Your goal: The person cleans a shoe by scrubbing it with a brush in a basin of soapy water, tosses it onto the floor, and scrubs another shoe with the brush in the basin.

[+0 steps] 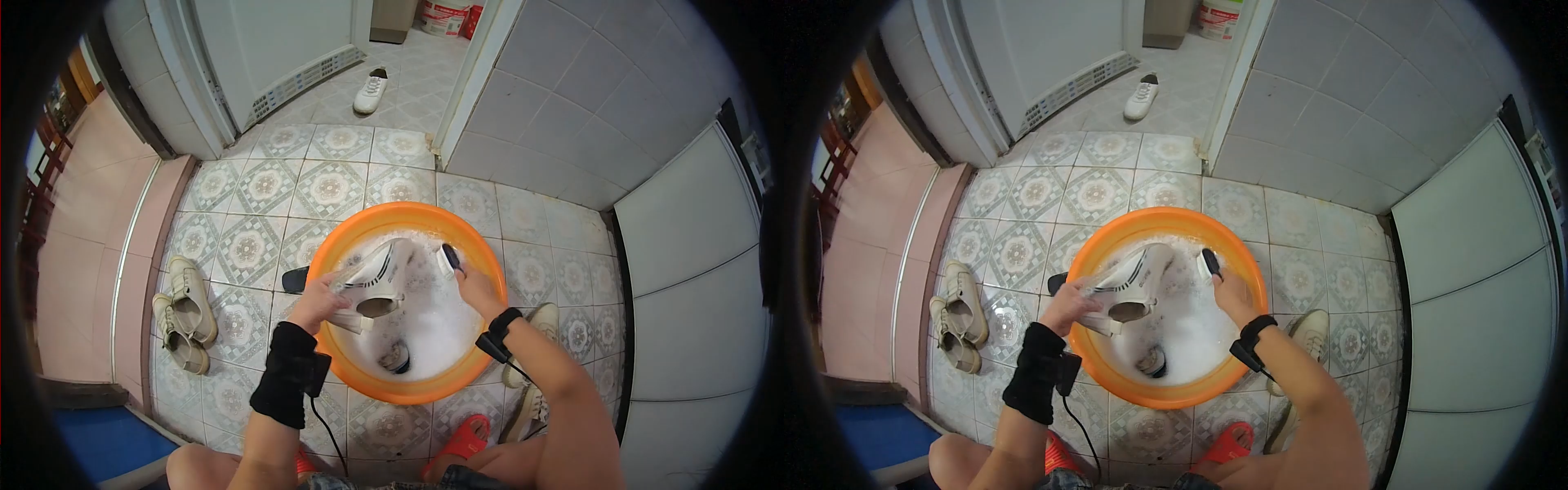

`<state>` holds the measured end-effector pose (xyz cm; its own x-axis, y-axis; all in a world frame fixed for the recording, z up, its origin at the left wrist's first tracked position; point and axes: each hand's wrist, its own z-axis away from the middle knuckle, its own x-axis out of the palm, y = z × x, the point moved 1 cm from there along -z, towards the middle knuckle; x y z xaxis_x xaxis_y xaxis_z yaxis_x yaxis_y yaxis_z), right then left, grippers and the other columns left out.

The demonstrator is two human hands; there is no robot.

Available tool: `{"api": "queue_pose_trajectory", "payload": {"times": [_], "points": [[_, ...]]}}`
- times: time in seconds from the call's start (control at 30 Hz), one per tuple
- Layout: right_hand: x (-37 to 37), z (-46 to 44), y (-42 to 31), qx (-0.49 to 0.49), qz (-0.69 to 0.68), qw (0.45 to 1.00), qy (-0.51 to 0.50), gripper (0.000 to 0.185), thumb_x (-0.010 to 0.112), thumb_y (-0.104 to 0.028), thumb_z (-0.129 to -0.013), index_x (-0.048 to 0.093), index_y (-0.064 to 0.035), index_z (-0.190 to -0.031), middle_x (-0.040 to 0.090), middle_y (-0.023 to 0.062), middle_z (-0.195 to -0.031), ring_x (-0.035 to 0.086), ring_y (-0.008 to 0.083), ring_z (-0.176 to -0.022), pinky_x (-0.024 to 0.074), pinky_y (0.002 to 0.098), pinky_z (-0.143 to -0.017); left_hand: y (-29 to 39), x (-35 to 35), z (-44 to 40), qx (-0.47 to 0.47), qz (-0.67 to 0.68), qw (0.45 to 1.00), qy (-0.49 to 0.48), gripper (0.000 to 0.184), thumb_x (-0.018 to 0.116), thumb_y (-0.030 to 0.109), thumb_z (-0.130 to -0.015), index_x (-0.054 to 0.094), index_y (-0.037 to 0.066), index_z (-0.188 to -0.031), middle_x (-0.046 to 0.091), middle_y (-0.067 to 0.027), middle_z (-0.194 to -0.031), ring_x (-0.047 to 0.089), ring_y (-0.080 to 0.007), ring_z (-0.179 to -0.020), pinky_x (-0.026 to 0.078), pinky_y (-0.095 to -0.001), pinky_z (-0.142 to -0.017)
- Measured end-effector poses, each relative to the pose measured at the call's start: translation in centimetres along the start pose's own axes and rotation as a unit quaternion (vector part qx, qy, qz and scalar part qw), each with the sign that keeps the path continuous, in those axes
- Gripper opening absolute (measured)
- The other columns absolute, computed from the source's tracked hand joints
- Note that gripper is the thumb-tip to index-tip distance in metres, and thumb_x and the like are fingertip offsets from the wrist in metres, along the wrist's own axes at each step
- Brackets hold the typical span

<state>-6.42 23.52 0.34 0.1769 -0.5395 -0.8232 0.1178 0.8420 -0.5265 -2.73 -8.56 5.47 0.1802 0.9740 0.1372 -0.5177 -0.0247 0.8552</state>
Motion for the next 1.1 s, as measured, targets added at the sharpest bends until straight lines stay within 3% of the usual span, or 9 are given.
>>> {"api": "queue_pose_trajectory", "payload": {"times": [0.1, 0.2, 0.37, 0.43, 0.57, 0.77, 0.97, 1.03, 1.1], "points": [[1.6, 1.5, -0.4, 0.116, 0.124, 0.984, -0.048, 0.037, 0.045, -0.027, -0.086, 0.051, -0.0072, -0.117, 0.059, 0.0222, -0.099, 0.055, 0.0384, -0.094, 0.0413, 0.0424, -0.083, -4.2, 0.3, -2.1, 0.029, -0.068, 0.994, 0.075, 0.061, 0.059, -0.01, -0.059, 0.052, 0.003, -0.118, 0.058, -0.0058, -0.102, 0.057, -0.0143, -0.087, 0.044, -0.0251, -0.076], [1.9, 2.4, -2.6, 0.0, -0.09, 0.992, -0.093, 0.04, 0.044, -0.029, -0.088, 0.046, -0.0138, -0.125, 0.054, 0.0219, -0.111, 0.054, 0.0345, -0.101, 0.0421, 0.0376, -0.085, -5.3, 0.5, -2.6, 0.114, -0.116, 0.978, 0.127, 0.059, 0.06, -0.004, -0.058, 0.054, 0.005, -0.117, 0.063, -0.0103, -0.088, 0.06, -0.0202, -0.074, 0.047, -0.03, -0.067], [-0.2, 7.0, -13.1, -0.083, -0.083, 0.986, -0.115, 0.042, 0.045, -0.028, -0.088, 0.039, -0.0226, -0.13, 0.06, 0.0219, -0.083, 0.058, 0.0368, -0.077, 0.0466, 0.04, -0.069, -4.7, 2.0, -3.3, 0.088, -0.307, 0.93, 0.181, 0.053, 0.061, 0.006, -0.058, 0.056, 0.003, -0.111, 0.061, -0.0204, -0.075, 0.06, -0.0319, -0.068, 0.048, -0.0347, -0.065], [0.6, 8.1, -14.2, -0.235, 0.027, 0.968, -0.084, 0.045, 0.045, -0.027, -0.087, 0.037, -0.0223, -0.131, 0.057, 0.0198, -0.066, 0.057, 0.0362, -0.061, 0.0465, 0.0429, -0.059, -6.2, 1.7, -4.3, 0.094, -0.321, 0.922, 0.192, 0.051, 0.06, 0.006, -0.059, 0.057, 0.003, -0.109, 0.061, -0.02, -0.073, 0.06, -0.0321, -0.067, 0.048, -0.0348, -0.064], [0.9, -0.2, -9.4, -0.142, 0.102, 0.984, 0.027, 0.042, 0.044, -0.029, -0.087, 0.039, -0.0219, -0.129, 0.056, 0.0184, -0.061, 0.056, 0.0365, -0.053, 0.0456, 0.0463, -0.055, -5.4, 2.5, -2.9, 0.091, -0.276, 0.944, 0.155, 0.038, 0.06, 0.006, -0.06, 0.059, 0.002, -0.099, 0.061, -0.0194, -0.069, 0.061, -0.033, -0.064, 0.048, -0.0358, -0.062], [0.9, 9.0, -14.2, -0.227, 0.003, 0.97, -0.09, 0.041, 0.045, -0.028, -0.087, 0.041, -0.0246, -0.128, 0.056, 0.0201, -0.061, 0.056, 0.0366, -0.054, 0.0456, 0.0431, -0.054, -5.5, 1.7, -3.4, 0.068, -0.382, 0.905, 0.177, 0.052, 0.057, 0.006, -0.061, 0.055, 0.005, -0.113, 0.059, -0.019, -0.063, 0.061, -0.0299, -0.062, 0.048, -0.0345, -0.061], [1.4, 1.5, -8.3, -0.131, 0.042, 0.991, 0.005, 0.042, 0.042, -0.029, -0.088, 0.038, -0.0271, -0.13, 0.056, 0.0201, -0.062, 0.057, 0.0365, -0.056, 0.0457, 0.0451, -0.053, -3.4, 3.5, -1.7, 0.116, -0.33, 0.927, 0.138, 0.052, 0.057, 0.005, -0.062, 0.055, 0.001, -0.113, 0.059, -0.0168, -0.061, 0.059, -0.028, -0.058, 0.048, -0.0337, -0.06], [0.9, 4.3, -10.1, -0.131, 0.027, 0.991, -0.01, 0.043, 0.04, -0.029, -0.089, 0.037, -0.0259, -0.131, 0.057, 0.0203, -0.062, 0.057, 0.0363, -0.057, 0.0457, 0.0468, -0.054, -3.3, 3.2, -2.0, 0.072, -0.301, 0.941, 0.135, 0.054, 0.056, -0.002, -0.061, 0.056, 0.004, -0.115, 0.059, -0.0085, -0.064, 0.057, -0.0161, -0.062, 0.047, -0.0284, -0.062], [0.8, 9.6, -14.0, -0.239, -0.045, 0.968, -0.068, 0.04, 0.04, -0.032, -0.089, 0.042, -0.025, -0.128, 0.057, 0.0198, -0.062, 0.057, 0.0376, -0.057, 0.0449, 0.0466, -0.054, -4.2, 2.3, -2.8, 0.049, -0.307, 0.942, 0.126, 0.055, 0.056, -0.002, -0.061, 0.055, 0.004, -0.116, 0.06, -0.0074, -0.068, 0.057, -0.0153, -0.064, 0.046, -0.0276, -0.063]]}}
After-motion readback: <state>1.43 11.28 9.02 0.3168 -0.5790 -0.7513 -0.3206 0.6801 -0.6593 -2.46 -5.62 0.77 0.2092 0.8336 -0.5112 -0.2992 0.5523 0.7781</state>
